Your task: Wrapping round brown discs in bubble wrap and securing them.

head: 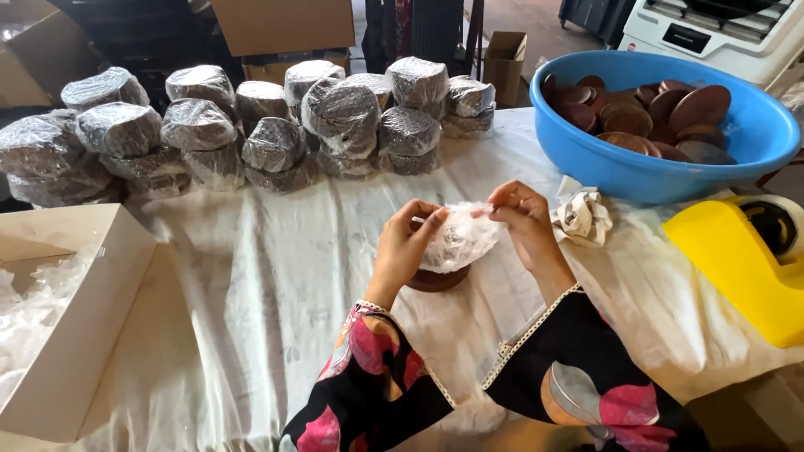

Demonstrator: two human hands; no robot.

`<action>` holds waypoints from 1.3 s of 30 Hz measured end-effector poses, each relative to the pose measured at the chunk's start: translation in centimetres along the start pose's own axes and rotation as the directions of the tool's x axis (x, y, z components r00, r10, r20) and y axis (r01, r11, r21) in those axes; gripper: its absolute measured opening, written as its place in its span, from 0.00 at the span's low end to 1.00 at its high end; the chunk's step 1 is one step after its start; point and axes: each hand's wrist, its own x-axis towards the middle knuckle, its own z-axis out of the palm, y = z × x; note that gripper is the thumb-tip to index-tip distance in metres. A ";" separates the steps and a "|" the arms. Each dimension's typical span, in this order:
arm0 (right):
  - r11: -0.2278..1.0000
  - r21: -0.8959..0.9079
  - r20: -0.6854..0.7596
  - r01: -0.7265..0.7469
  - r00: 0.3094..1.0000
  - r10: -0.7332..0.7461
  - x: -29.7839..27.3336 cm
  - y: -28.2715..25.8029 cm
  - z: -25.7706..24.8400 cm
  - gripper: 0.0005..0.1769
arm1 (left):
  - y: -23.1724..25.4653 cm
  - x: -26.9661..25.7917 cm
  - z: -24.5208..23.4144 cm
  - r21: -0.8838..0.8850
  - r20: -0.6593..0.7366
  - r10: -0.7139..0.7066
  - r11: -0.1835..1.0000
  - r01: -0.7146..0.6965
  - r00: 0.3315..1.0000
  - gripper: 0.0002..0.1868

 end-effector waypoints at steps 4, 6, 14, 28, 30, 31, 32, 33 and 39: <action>0.994 0.108 -0.031 -0.009 0.999 0.012 -0.1 -0.1 0.1 0.11 | -0.1 0.0 0.2 -0.084 0.059 -0.048 0.995 0.053 0.997 0.15; 0.992 0.127 -0.042 -0.001 0.999 0.007 0.0 0.4 0.0 0.11 | -0.6 0.1 0.0 -0.093 0.071 -0.043 0.994 0.049 0.997 0.15; 0.980 0.193 -0.033 0.055 0.998 -0.049 -0.1 0.8 -0.4 0.09 | -3.9 1.1 0.7 -0.269 0.119 0.010 0.963 0.023 0.993 0.15; 0.990 0.093 0.046 0.110 0.992 -0.115 -0.1 0.4 0.7 0.10 | -2.6 1.1 0.7 -0.276 -0.093 -0.110 0.958 0.080 0.990 0.16; 0.989 0.091 0.069 0.115 0.990 -0.122 -0.1 1.0 0.3 0.10 | -2.6 1.0 0.8 -0.263 -0.102 -0.111 0.961 0.081 0.989 0.15; 0.989 0.090 0.091 0.121 0.987 -0.129 -0.1 1.3 0.0 0.09 | -2.6 1.1 0.9 -0.250 -0.109 -0.112 0.965 0.082 0.988 0.15; 0.988 0.090 0.091 0.123 0.987 -0.131 -0.2 1.0 0.2 0.09 | -2.0 0.9 0.6 -0.249 -0.109 -0.110 0.965 0.080 0.988 0.15; 0.997 0.038 0.085 0.072 0.994 -0.075 -0.3 0.8 0.4 0.09 | -1.5 0.5 0.4 -0.069 -0.171 0.007 0.997 -0.019 0.985 0.14; 0.979 -0.191 0.142 -0.066 0.985 0.095 -1.1 -3.6 5.0 0.23 | 2.3 -0.8 -0.9 0.046 -0.217 0.085 0.996 -0.077 0.972 0.15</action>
